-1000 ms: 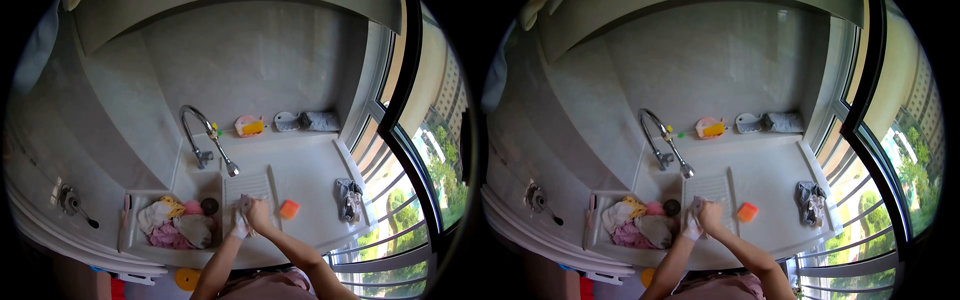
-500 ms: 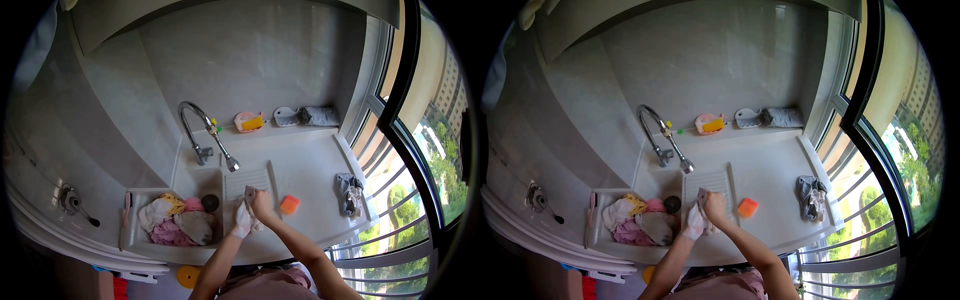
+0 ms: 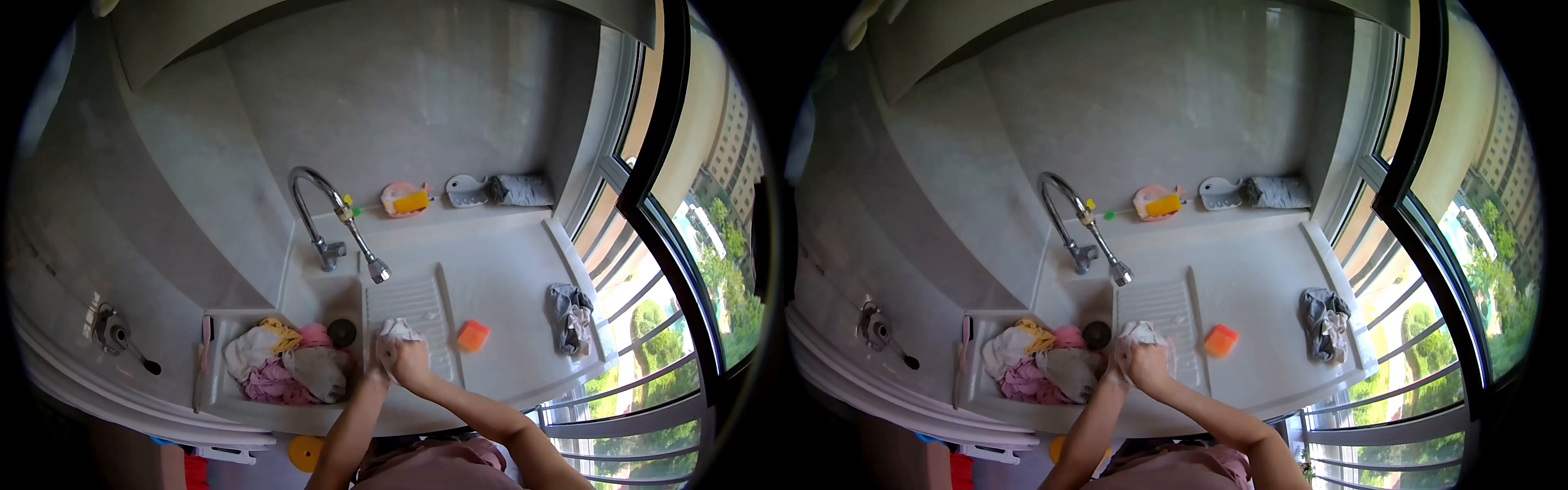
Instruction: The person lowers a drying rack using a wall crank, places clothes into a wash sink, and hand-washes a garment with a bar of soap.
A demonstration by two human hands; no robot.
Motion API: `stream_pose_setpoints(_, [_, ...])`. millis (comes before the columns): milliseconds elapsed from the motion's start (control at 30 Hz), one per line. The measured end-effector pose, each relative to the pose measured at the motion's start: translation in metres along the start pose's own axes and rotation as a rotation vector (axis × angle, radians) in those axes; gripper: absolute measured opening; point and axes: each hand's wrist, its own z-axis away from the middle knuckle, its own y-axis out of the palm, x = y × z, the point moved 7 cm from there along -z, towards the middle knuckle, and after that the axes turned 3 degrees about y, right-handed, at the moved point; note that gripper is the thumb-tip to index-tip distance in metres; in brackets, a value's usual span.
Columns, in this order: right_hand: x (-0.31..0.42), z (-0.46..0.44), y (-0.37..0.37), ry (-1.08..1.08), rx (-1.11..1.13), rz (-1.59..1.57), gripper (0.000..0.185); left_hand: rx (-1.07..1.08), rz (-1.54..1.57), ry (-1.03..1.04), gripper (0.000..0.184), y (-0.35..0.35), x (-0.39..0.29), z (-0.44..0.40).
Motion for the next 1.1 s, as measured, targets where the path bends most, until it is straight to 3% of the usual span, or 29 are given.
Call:
stream_pose_setpoints(67, [-0.028,-0.024,0.006,0.13,0.084,-0.032,0.019,-0.785,-0.284,-0.035,0.041,-0.026,-0.002,0.018])
stream_pose_setpoints(133, [-0.046,-0.036,0.004,0.228,0.078,-0.001,0.018,-0.754,-0.36,0.061,0.042,-0.032,0.0,0.018])
stream_pose_setpoints(200, [-0.013,-0.019,-0.003,0.194,0.144,-0.01,0.017,-0.729,-0.169,0.06,0.039,-0.048,-0.003,0.027])
stream_pose_setpoints(233, [0.016,-0.008,-0.01,-0.056,-0.033,-0.018,0.017,-0.537,-0.013,-0.007,0.031,-0.039,-0.004,0.015])
stream_pose_setpoints(267, [0.035,-0.004,-0.021,-0.159,-0.048,0.058,0.019,-0.353,0.141,-0.073,0.027,-0.027,-0.004,0.01])
stream_pose_setpoints(300, [0.017,-0.006,-0.007,-0.058,0.007,0.015,0.018,-0.357,0.14,-0.069,0.027,-0.026,-0.003,0.012])
stream_pose_setpoints(367, [-0.018,-0.024,0.007,0.21,0.213,-0.059,0.016,-0.893,-0.255,-0.012,0.031,-0.016,-0.009,0.026])
stream_pose_setpoints(400, [-0.023,-0.037,-0.001,0.147,0.128,-0.007,0.018,-0.828,-0.266,0.04,0.033,-0.005,-0.006,0.013])
stream_pose_setpoints(467, [-0.041,-0.03,0.019,0.206,0.15,0.039,0.017,-0.734,-0.236,0.013,0.037,-0.052,0.0,0.018])
stream_pose_setpoints(500, [-0.026,-0.013,0.02,0.072,0.036,0.099,0.016,-0.728,-0.236,0.015,0.037,-0.055,-0.004,0.021])
stream_pose_setpoints(533, [-0.007,0.001,0.024,-0.063,-0.077,0.159,0.015,-0.448,-0.072,0.017,0.036,-0.042,-0.005,0.012])
stream_pose_setpoints(567, [0.023,0.007,-0.001,-0.031,-0.054,0.005,0.028,-0.179,0.092,0.017,0.036,-0.017,-0.006,0.01])
stream_pose_setpoints(600, [0.014,0.005,0.005,-0.03,-0.048,0.001,0.028,-0.186,0.093,0.019,0.036,-0.011,-0.006,0.013])
stream_pose_setpoints(667, [-0.025,-0.012,0.027,0.044,0.129,0.113,0.017,-0.914,-0.216,0.022,0.032,-0.011,-0.012,0.027])
stream_pose_setpoints(700, [-0.041,-0.032,0.016,0.241,0.136,-0.012,0.026,-0.916,-0.372,0.052,0.031,-0.02,-0.01,0.026])
stream_pose_setpoints(733, [-0.056,-0.044,0.004,0.311,0.048,-0.144,0.031,-0.485,-0.49,-0.126,0.033,0.005,-0.011,0.027])
stream_pose_setpoints(800, [-0.064,-0.051,-0.005,0.339,0.014,-0.213,0.033,-0.829,-0.635,-0.062,0.034,-0.005,-0.018,0.031])
stream_pose_setpoints(867, [-0.027,-0.03,-0.004,0.251,0.029,-0.264,0.03,-0.92,-0.548,-0.008,0.036,-0.005,-0.029,0.026])
stream_pose_setpoints(900, [0.001,-0.012,0.002,0.014,0.006,-0.187,0.026,-0.723,-0.417,0.176,0.036,-0.046,-0.018,0.023])
stream_pose_setpoints(933, [0.021,0.003,-0.015,-0.112,-0.39,0.083,0.027,-0.211,0.238,0.056,0.037,-0.017,-0.003,0.004])
stream_pose_setpoints(1000, [-0.011,-0.016,0.016,0.063,0.129,-0.038,0.022,-0.586,-0.064,0.064,0.037,-0.033,-0.003,0.029])
stream_pose_setpoints(1033, [-0.024,-0.036,0.007,0.105,0.022,-0.062,0.022,-0.827,-0.322,-0.02,0.039,0.0,-0.009,0.02])
stream_pose_setpoints(1067, [-0.038,-0.046,0.005,0.192,0.053,-0.106,0.018,-0.801,-0.444,0.055,0.042,-0.004,-0.007,0.014])
stream_pose_setpoints(1100, [-0.039,-0.039,0.013,0.195,0.089,-0.084,0.018,-0.516,-0.203,-0.021,0.04,-0.013,-0.004,0.016])
